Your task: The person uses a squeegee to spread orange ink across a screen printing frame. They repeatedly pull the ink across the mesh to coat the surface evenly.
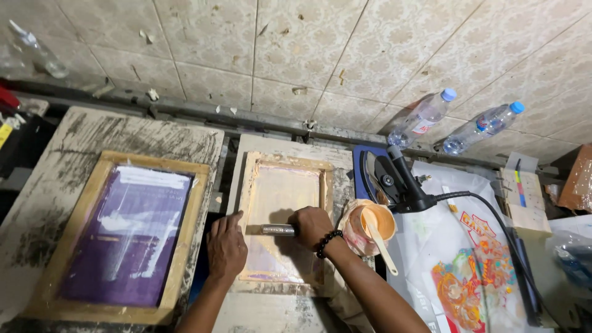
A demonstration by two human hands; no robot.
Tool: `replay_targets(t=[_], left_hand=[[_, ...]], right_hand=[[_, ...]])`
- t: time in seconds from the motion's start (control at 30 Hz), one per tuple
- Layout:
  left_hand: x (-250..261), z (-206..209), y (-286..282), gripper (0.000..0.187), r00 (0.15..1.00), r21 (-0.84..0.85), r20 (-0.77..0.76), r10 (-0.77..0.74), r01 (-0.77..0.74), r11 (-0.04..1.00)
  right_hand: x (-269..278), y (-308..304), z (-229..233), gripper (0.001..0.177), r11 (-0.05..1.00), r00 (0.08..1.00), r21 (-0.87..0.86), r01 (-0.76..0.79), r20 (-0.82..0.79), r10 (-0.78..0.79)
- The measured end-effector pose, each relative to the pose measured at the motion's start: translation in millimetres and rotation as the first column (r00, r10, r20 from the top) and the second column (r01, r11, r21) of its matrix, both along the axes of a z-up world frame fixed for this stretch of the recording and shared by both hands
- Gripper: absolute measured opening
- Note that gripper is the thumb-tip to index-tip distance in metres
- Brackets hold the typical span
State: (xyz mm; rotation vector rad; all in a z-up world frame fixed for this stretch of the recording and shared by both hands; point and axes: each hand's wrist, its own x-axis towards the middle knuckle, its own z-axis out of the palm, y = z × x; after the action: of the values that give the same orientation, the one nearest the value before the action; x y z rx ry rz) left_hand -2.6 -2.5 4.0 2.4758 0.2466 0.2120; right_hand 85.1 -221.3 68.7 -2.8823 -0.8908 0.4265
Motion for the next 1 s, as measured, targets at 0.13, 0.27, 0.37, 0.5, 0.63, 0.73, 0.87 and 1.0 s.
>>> replay_targets(t=[0.13,0.27,0.37,0.5,0.63,0.73,0.87,1.0], left_hand=[[-0.3,-0.6,0.7,0.039,0.999,-0.02,-0.039,0.005,-0.005,1.0],[-5.2,-0.1,-0.7,0.039,1.0,0.002,0.015,-0.002,0.002,1.0],[12.0,-3.2,4.8,0.038,1.0,0.007,0.026,-0.008,0.008,1.0],[1.0,-0.3,1.9,0.039,1.0,-0.005,0.013,-0.008,0.008,1.0],[5.6,-2.2,0.9,0.042,0.999,0.017,-0.045,0.01,-0.009,1.0],[2.0,-1.4,1.1,0.043,0.997,0.0,-0.074,0.014,-0.014,1.0],[5.0,-7.1,1.6,0.041,0.999,0.01,-0.033,0.017,-0.017,1.0],[7.5,-2.9,1.0,0.04,1.0,0.007,-0.007,0.009,-0.009,1.0]], right_hand=[[31.1,14.8,0.6,0.013,0.987,0.981,-0.029,0.161,0.116,-0.156],[12.3,22.5,-27.0,0.033,0.97,0.913,0.205,0.133,0.355,-0.2],[-6.6,19.5,-29.0,0.036,0.971,0.932,0.223,0.083,0.327,-0.155],[-14.5,-2.5,-14.1,0.012,0.988,0.982,0.157,-0.006,0.185,-0.023],[40.3,-2.5,-9.0,0.01,0.991,0.969,0.109,0.079,0.225,-0.102],[82.2,6.9,-16.2,0.025,0.982,0.912,0.136,0.131,0.372,-0.173],[114.2,19.8,-32.2,0.029,0.982,0.916,0.121,0.142,0.361,-0.176],[105.7,16.0,-39.8,0.008,0.981,0.938,0.133,0.14,0.299,-0.174]])
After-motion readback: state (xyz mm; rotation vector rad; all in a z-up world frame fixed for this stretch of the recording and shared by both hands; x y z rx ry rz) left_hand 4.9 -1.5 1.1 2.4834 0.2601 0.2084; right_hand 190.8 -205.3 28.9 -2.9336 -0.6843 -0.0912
